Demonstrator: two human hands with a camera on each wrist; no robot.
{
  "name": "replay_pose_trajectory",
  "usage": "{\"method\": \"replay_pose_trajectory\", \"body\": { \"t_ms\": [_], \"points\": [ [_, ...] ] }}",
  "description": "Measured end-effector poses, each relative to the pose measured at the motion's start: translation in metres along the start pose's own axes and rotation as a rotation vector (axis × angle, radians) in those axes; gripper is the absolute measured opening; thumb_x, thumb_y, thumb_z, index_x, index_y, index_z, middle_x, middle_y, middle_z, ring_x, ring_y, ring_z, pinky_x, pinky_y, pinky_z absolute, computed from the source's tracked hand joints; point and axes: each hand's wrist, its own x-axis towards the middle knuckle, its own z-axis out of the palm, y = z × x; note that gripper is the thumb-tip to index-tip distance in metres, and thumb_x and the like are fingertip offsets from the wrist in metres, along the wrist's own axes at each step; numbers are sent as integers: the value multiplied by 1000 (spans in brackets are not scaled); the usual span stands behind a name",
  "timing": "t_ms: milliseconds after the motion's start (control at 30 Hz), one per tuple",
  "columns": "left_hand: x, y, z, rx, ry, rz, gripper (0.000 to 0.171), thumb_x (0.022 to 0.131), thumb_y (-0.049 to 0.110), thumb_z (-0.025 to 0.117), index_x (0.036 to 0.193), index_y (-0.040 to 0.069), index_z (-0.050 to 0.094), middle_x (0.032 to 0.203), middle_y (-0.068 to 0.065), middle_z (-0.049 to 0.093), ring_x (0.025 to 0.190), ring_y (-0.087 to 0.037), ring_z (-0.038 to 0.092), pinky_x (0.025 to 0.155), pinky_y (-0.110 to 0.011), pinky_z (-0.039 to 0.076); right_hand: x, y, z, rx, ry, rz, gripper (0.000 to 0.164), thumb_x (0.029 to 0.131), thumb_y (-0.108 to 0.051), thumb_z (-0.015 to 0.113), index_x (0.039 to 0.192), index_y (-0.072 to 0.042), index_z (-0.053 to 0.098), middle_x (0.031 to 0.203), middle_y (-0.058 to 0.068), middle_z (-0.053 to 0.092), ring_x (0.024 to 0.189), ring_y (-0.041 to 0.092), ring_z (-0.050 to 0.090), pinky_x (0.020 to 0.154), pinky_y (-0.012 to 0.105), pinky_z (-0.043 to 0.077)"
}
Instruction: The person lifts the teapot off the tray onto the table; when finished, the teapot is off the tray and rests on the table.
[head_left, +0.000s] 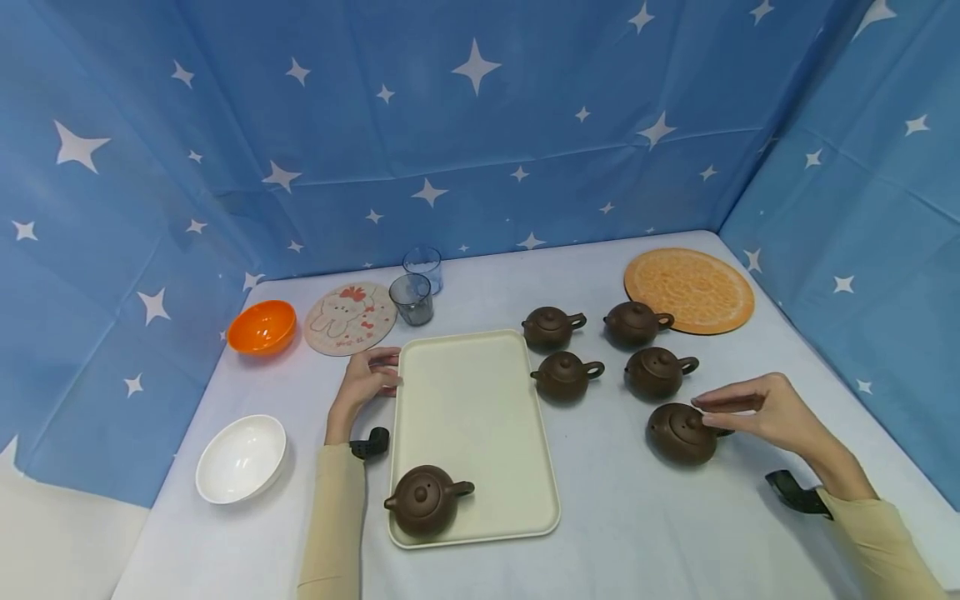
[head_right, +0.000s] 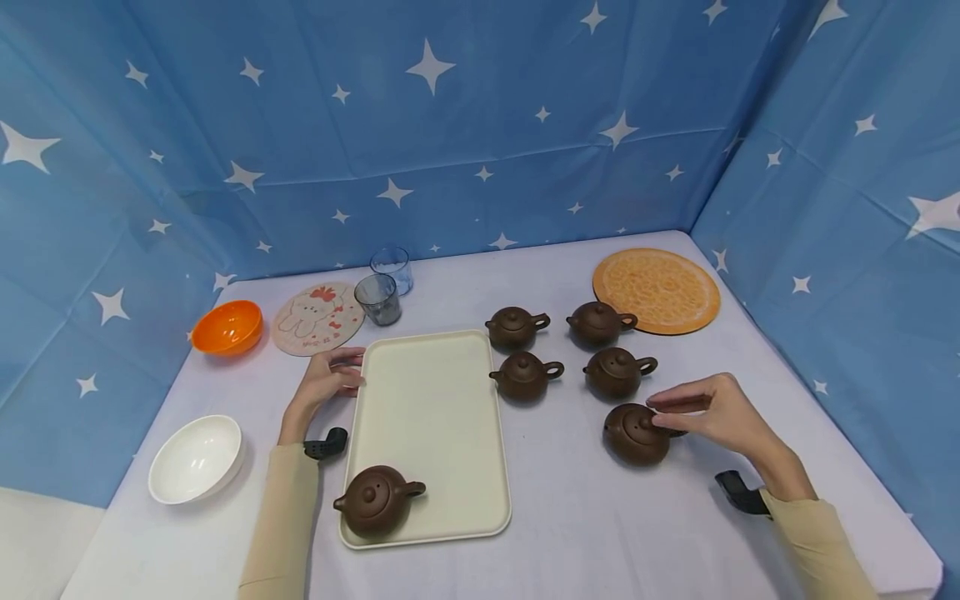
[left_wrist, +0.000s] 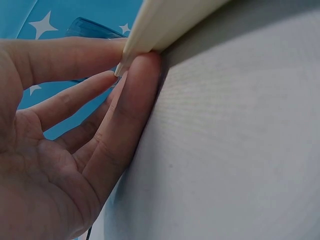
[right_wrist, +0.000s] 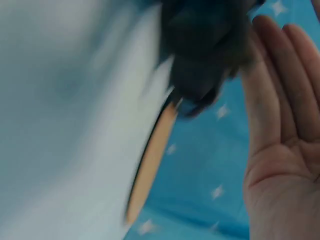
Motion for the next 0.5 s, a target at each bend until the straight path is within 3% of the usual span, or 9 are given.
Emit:
{"method": "replay_pose_trajectory", "body": {
  "t_ms": [233,500],
  "points": [
    [-9,15,-1,-25,-30,-21,59,77,-15,61,134,-8,48,123,-30,52,79,-19,64,67,-35,62,37,-42,38,68,-6,-113,22,78,-1,76,100,1,74,94,6,74,83,6,69,69,18,58],
    [1,0,-1,-12,-11,2,59,78,-13,63,134,-6,50,121,-26,54,76,-15,63,64,-31,61,71,-88,103,187,-219,-177,26,84,-12,74,105,4,71,97,11,74,88,14,71,73,26,60]
  ]
}}
